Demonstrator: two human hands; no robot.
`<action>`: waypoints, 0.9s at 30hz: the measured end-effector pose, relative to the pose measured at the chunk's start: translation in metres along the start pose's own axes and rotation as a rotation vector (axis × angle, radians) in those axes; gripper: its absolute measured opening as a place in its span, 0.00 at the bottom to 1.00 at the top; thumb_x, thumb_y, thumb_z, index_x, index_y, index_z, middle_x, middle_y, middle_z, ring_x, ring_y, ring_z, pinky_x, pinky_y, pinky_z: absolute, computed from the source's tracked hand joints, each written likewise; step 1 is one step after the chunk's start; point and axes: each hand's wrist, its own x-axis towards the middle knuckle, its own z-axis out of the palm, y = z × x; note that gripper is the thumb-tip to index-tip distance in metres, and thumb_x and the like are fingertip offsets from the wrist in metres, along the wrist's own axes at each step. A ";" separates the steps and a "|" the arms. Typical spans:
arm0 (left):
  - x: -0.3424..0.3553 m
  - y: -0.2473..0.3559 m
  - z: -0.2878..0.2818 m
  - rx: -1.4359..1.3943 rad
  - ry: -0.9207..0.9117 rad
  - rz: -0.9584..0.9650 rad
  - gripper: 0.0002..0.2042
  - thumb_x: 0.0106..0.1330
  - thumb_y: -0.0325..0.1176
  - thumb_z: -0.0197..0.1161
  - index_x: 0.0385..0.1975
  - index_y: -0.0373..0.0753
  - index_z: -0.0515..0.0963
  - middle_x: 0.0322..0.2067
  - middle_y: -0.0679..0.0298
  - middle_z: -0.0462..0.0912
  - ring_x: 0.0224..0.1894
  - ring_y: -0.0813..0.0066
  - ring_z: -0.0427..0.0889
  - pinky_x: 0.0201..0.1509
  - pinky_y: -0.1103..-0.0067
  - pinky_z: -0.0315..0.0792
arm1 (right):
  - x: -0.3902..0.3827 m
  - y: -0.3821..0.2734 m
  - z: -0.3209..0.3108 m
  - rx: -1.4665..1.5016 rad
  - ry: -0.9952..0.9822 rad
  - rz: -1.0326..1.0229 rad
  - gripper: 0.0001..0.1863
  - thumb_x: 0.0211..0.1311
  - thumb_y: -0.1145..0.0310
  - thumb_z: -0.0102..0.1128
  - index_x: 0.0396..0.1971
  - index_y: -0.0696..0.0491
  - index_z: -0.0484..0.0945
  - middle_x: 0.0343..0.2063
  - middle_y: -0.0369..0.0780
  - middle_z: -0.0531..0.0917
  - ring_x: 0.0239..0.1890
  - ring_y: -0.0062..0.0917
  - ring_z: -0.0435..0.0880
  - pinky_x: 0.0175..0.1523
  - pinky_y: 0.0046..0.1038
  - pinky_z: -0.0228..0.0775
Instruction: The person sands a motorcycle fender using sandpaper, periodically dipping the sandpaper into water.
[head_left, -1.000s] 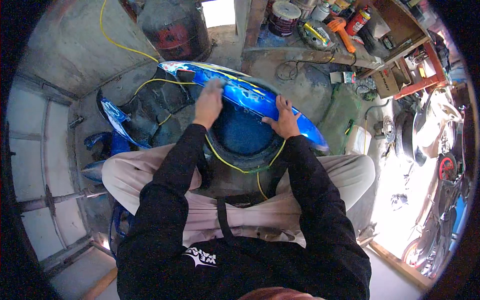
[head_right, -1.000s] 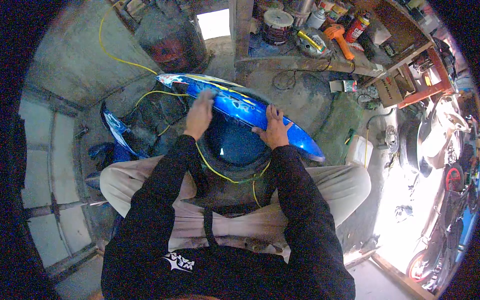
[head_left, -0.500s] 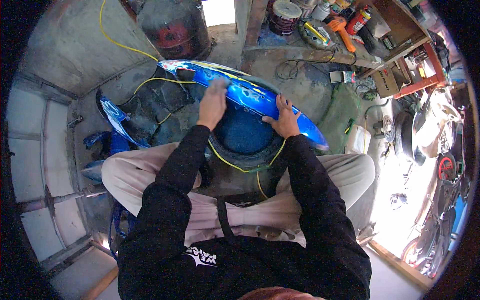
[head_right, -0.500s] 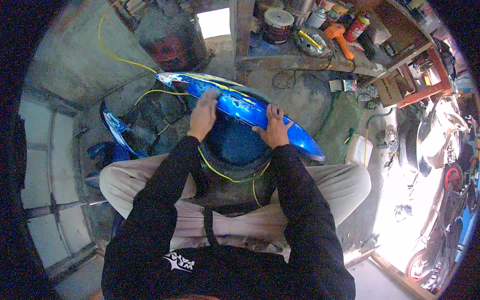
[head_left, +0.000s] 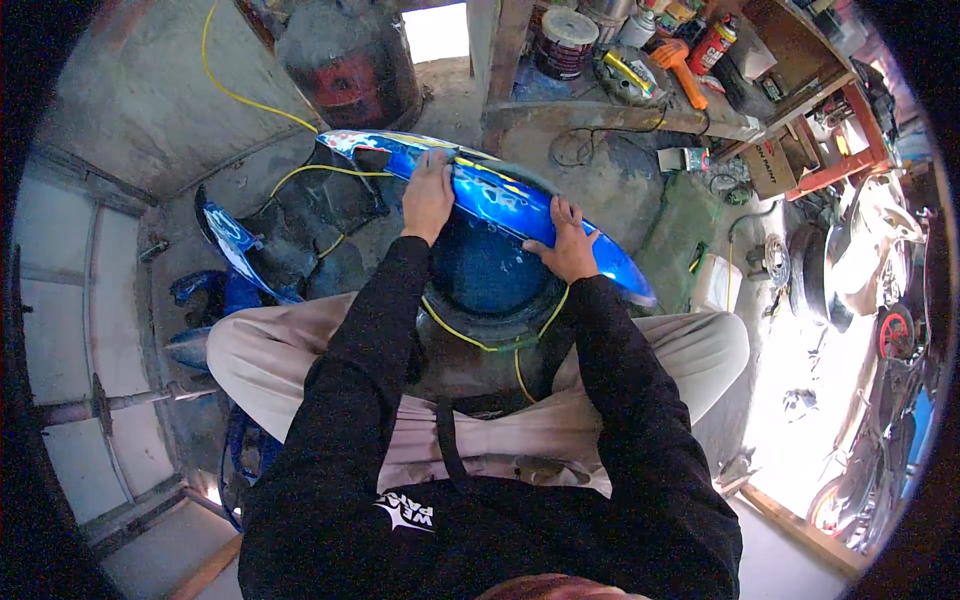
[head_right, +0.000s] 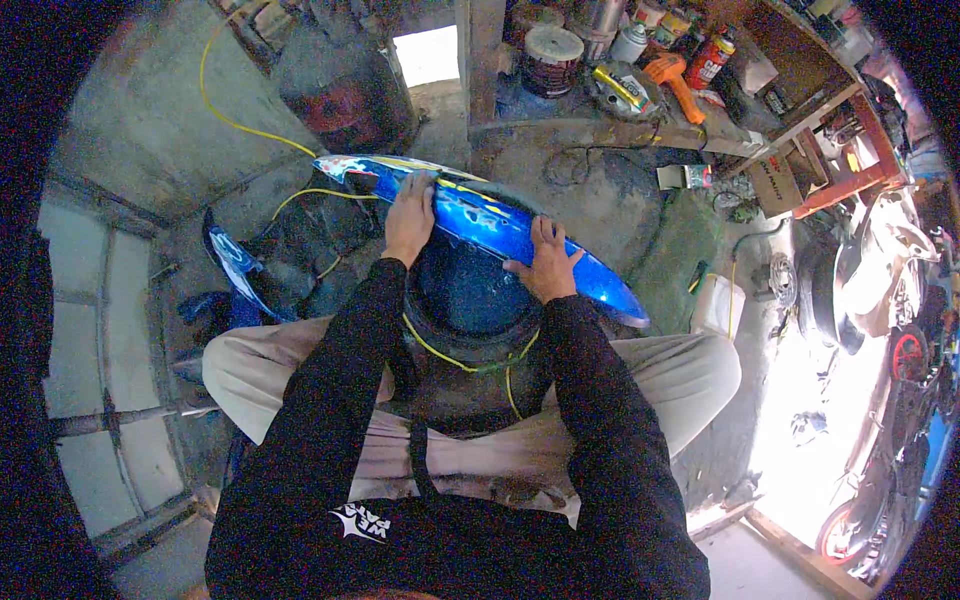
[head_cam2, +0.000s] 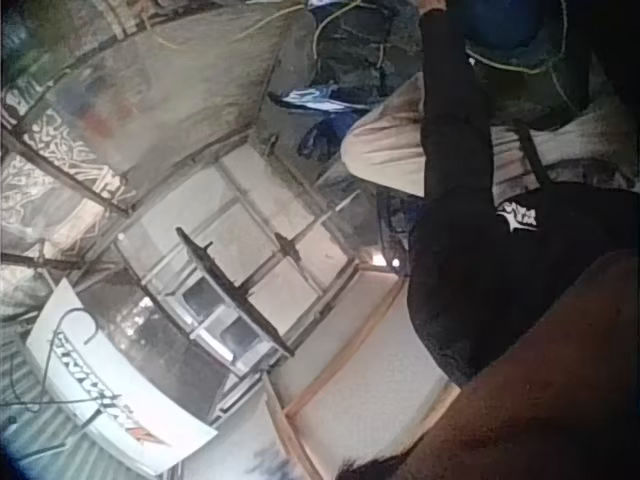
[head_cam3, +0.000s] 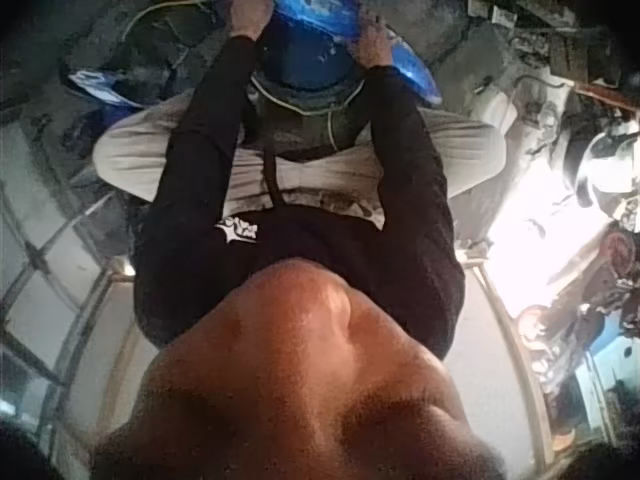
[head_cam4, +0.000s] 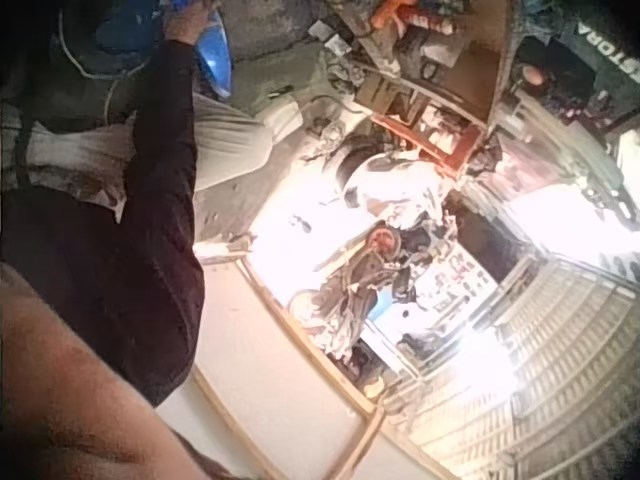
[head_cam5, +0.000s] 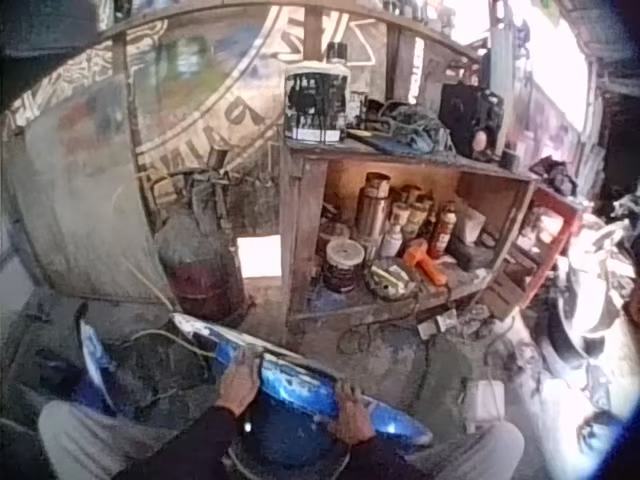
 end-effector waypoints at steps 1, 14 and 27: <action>-0.001 0.005 0.002 0.064 0.135 -0.128 0.16 0.76 0.31 0.50 0.58 0.33 0.76 0.56 0.44 0.80 0.62 0.42 0.76 0.70 0.60 0.71 | 0.000 -0.001 0.000 -0.006 -0.010 0.013 0.59 0.52 0.46 0.79 0.79 0.53 0.56 0.79 0.41 0.60 0.80 0.47 0.55 0.69 0.83 0.46; 0.014 -0.003 -0.005 0.120 -0.056 -0.130 0.19 0.76 0.33 0.52 0.60 0.30 0.76 0.62 0.43 0.78 0.67 0.45 0.74 0.74 0.62 0.67 | 0.001 -0.005 -0.006 0.009 -0.047 0.041 0.58 0.53 0.47 0.79 0.79 0.52 0.57 0.79 0.43 0.61 0.80 0.48 0.55 0.70 0.81 0.46; 0.028 -0.053 -0.016 0.051 -0.102 -0.276 0.16 0.77 0.32 0.52 0.58 0.31 0.75 0.57 0.41 0.79 0.59 0.38 0.78 0.63 0.56 0.74 | 0.001 -0.001 0.000 0.023 0.012 0.012 0.59 0.52 0.46 0.79 0.79 0.51 0.56 0.78 0.41 0.61 0.79 0.47 0.57 0.69 0.82 0.45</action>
